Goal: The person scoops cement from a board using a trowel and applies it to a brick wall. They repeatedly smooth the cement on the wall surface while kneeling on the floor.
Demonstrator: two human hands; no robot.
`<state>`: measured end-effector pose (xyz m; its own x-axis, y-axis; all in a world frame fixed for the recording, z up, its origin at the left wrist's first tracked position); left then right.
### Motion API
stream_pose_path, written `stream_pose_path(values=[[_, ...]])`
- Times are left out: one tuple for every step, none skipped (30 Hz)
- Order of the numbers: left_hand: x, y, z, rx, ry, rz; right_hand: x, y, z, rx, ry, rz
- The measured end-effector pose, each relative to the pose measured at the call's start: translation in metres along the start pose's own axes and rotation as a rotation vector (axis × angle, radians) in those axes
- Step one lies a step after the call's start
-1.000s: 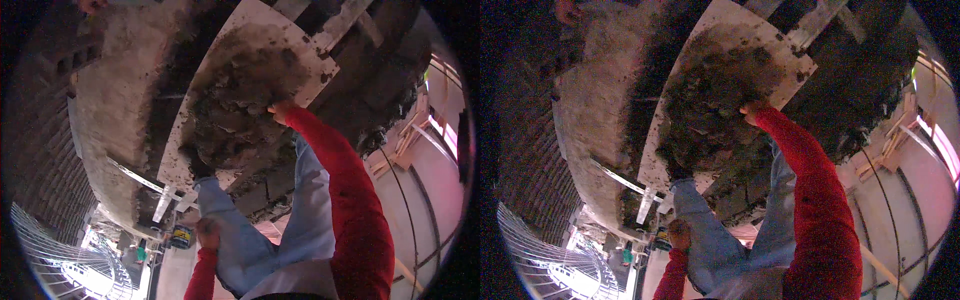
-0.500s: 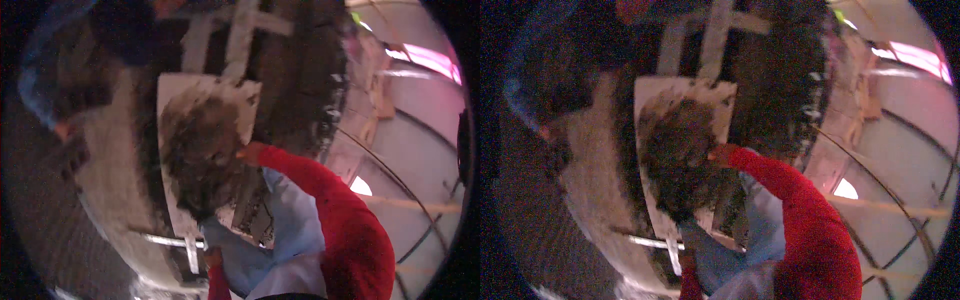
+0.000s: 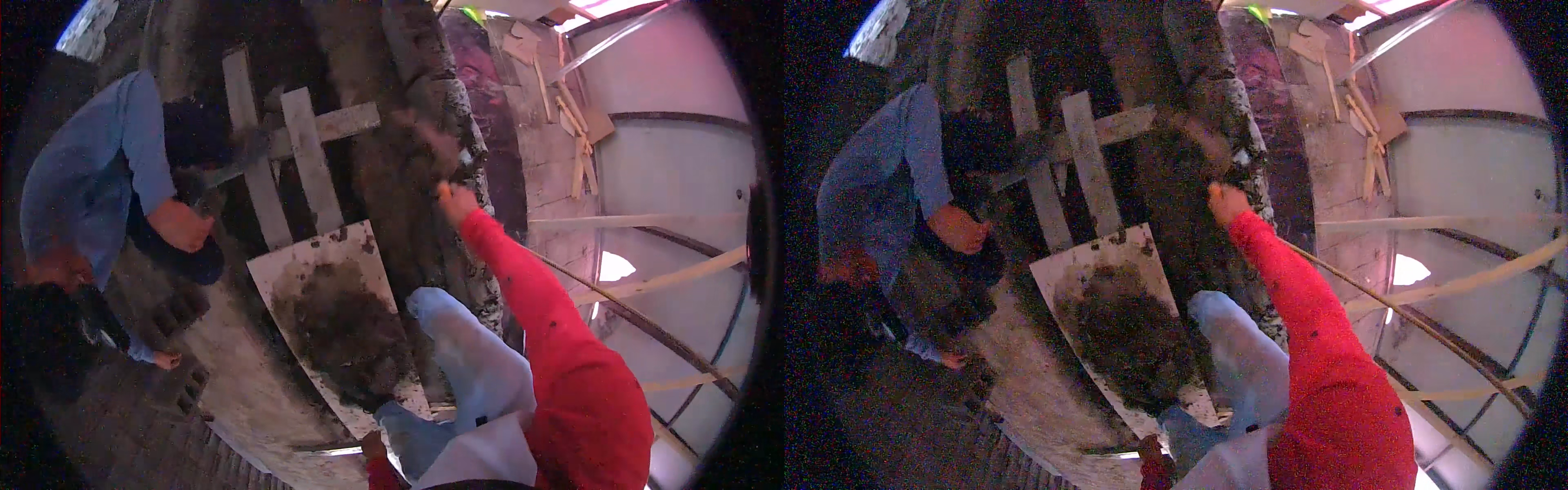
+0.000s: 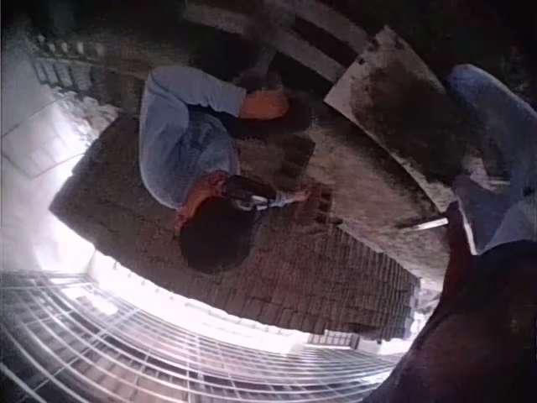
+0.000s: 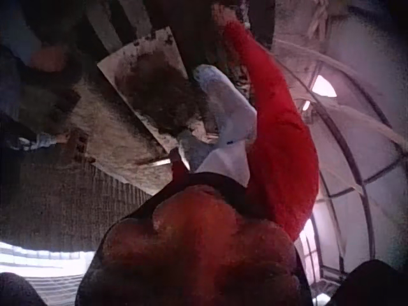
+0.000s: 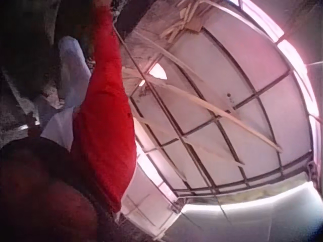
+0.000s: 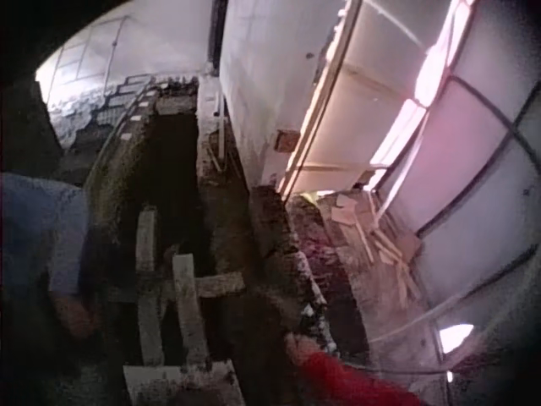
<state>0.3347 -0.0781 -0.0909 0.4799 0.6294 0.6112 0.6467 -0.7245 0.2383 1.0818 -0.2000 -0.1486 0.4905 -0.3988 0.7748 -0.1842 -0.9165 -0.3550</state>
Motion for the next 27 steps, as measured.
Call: stream_pose_path(values=[[0.006, 0.009, 0.002, -0.017, 0.006, 0.034, 0.009, -0.008, 0.025, -0.024, 0.075, -0.003], [0.01, 0.004, 0.01, -0.064, -0.049, 0.071, 0.025, 0.002, 0.051, -0.093, 0.172, -0.021], [0.012, 0.004, 0.013, -0.089, -0.092, 0.101, 0.04, -0.004, 0.074, -0.033, 0.233, -0.042], [0.011, 0.006, 0.012, -0.107, -0.14, 0.129, 0.05, -0.007, 0.097, 0.028, 0.288, -0.065], [0.012, 0.014, 0.006, -0.111, -0.179, 0.15, 0.049, -0.009, 0.121, 0.006, 0.314, -0.033], [0.018, 0.015, 0.007, -0.015, -0.07, -0.055, 0.058, -0.006, 0.137, -0.036, 0.358, -0.007], [0.023, 0.016, 0.006, 0.082, 0.039, -0.26, 0.065, -0.005, 0.151, -0.042, 0.415, -0.02], [0.028, 0.018, 0.002, 0.197, 0.152, -0.462, 0.068, -0.018, 0.16, -0.042, 0.458, -0.029], [0.01, -0.009, -0.004, 0.614, -0.044, -0.432, 0.077, -0.017, 0.166, -0.058, 0.509, -0.043], [0.009, -0.019, -0.003, 0.41, -0.002, -0.424, 0.074, -0.002, 0.175, -0.081, 0.466, -0.098], [0.009, -0.022, 0.003, 0.202, 0.049, -0.426, 0.068, 0.014, 0.183, -0.092, 0.43, -0.151], [0.009, -0.02, 0.01, 0.217, -0.025, -0.351, 0.064, 0.027, 0.188, -0.099, 0.404, -0.202], [0.012, -0.017, 0.01, 0.248, -0.098, -0.267, 0.05, 0.029, 0.175, -0.08, 0.46, -0.231], [0.011, -0.009, 0.001, 0.3, -0.159, -0.194, 0.035, 0.017, 0.155, -0.207, 0.387, 0.073], [0.017, -0.004, 0.002, 0.269, -0.192, -0.012, 0.032, 0.015, 0.133, -0.299, 0.371, 0.184], [0.023, 0.002, 0.007, 0.237, -0.221, 0.17, 0.029, 0.014, 0.11, -0.396, 0.364, 0.293], [0.039, 0.012, 0.019, 0.236, -0.259, 0.14, 0.03, 0.022, 0.092, -0.449, 0.417, 0.217], [0.063, 0.034, 0.025, 0.258, -0.28, 0.099, 0.028, 0.018, 0.082, -0.477, 0.455, 0.151], [0.08, 0.043, 0.028, 0.267, -0.314, 0.069, 0.031, 0.018, 0.084, -0.353, 0.495, 0.166], [0.085, 0.04, 0.028, 0.308, -0.274, 0.008, 0.035, 0.023, 0.089, -0.232, 0.536, 0.181], [0.085, 0.037, 0.027, 0.351, -0.233, -0.057, 0.038, 0.024, 0.095, -0.107, 0.573, 0.193], [0.083, 0.036, 0.027, 0.392, -0.192, -0.125, 0.038, 0.024, 0.112, -0.135, 0.422, 0.403], [0.079, 0.034, 0.025, 0.429, -0.159, -0.192, 0.043, 0.021, 0.136, -0.168, 0.267, 0.605], [0.073, 0.032, 0.016, 0.482, -0.124, -0.26, 0.037, 0.016, 0.152, -0.199, 0.095, 0.806], [0.068, 0.027, 0.014, 0.51, -0.095, -0.33, 0.041, 0.021, 0.156, -0.308, 0.033, 0.941], [0.065, 0.025, 0.012, 0.347, -0.047, -0.264, 0.036, 0.016, 0.158, -0.411, -0.044, 1.08], [0.061, 0.02, 0.008, 0.184, 0.002, -0.201, 0.032, 0.014, 0.156, -0.512, -0.124, 1.216]])
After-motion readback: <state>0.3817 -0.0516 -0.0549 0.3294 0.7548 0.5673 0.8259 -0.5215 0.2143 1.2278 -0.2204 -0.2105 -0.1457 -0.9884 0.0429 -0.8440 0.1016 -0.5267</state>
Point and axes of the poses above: each hand's wrist, its own z-axis towards the middle knuckle, its own x-axis out of the back of the hand, y = z × x, the point moved 4 cm from there along z, towards the middle knuckle, and after that the axes turned 1 degree about -z, right-handed, at the moved point
